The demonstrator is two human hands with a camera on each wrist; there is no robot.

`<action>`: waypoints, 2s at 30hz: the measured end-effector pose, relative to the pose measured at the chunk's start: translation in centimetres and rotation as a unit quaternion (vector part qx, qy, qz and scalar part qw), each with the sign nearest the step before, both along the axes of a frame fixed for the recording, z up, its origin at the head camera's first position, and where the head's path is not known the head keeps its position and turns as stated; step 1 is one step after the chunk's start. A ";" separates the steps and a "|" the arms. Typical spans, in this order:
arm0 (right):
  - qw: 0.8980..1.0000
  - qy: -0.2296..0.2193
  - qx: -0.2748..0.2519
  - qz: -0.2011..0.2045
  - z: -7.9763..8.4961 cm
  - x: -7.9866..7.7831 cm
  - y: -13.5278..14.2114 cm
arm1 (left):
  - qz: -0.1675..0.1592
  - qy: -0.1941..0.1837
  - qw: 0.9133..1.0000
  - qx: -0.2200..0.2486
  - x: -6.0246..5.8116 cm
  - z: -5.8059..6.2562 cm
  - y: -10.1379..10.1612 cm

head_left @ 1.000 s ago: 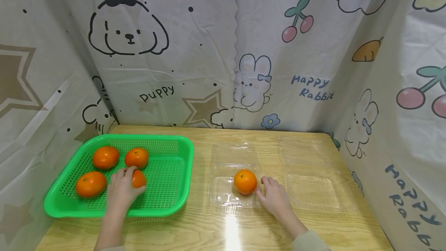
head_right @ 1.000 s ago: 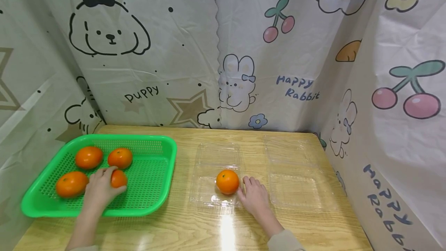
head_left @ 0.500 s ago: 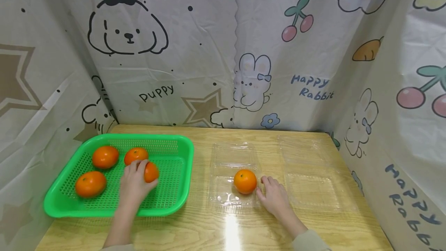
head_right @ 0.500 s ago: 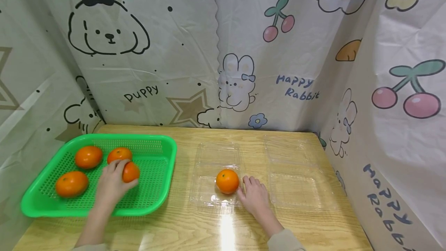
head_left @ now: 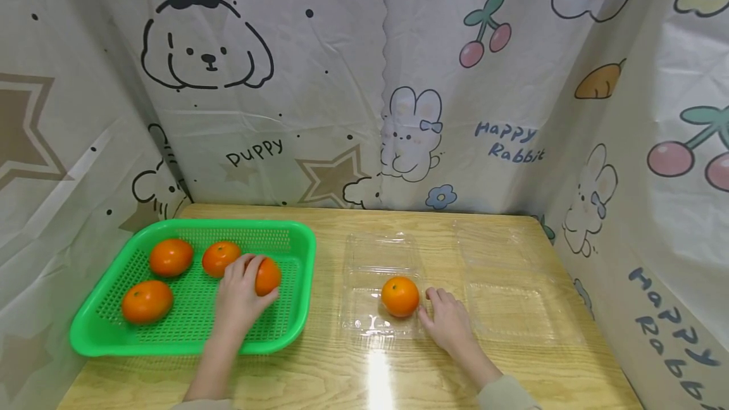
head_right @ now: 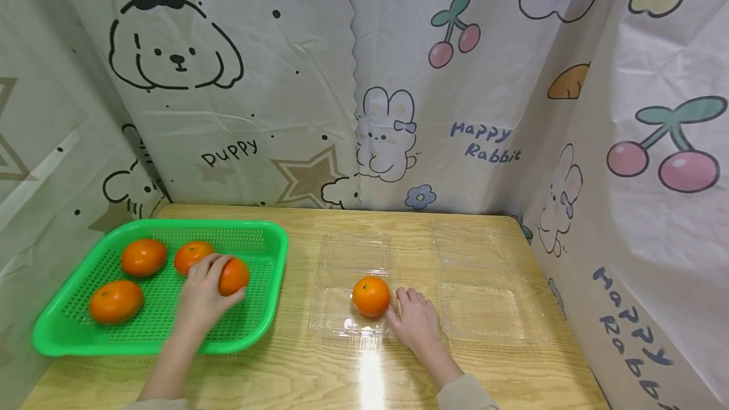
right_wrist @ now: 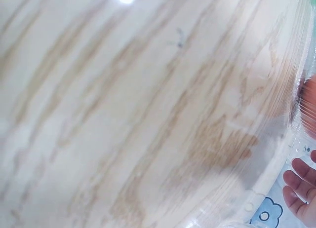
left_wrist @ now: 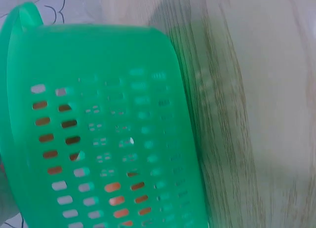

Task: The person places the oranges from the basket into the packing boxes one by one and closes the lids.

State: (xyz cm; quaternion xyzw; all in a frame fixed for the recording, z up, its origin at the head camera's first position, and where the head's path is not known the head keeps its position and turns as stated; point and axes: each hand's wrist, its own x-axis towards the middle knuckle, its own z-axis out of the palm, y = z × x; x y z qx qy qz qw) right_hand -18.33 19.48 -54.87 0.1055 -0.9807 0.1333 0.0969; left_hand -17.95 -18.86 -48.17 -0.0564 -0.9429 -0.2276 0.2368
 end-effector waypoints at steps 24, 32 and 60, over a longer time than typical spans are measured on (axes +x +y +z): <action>1.000 -0.004 -0.007 -0.002 0.0 0.0 0.0 | -0.068 0.120 0.990 -0.011 -0.6 0.5 4.2; 1.000 -0.004 -0.008 -0.004 0.0 0.0 0.0 | -0.092 0.133 0.987 -0.019 -0.7 0.5 5.5; 1.000 0.003 -0.015 -0.003 -0.2 -0.1 0.0 | -0.175 0.183 0.967 -0.028 -0.7 -1.6 9.7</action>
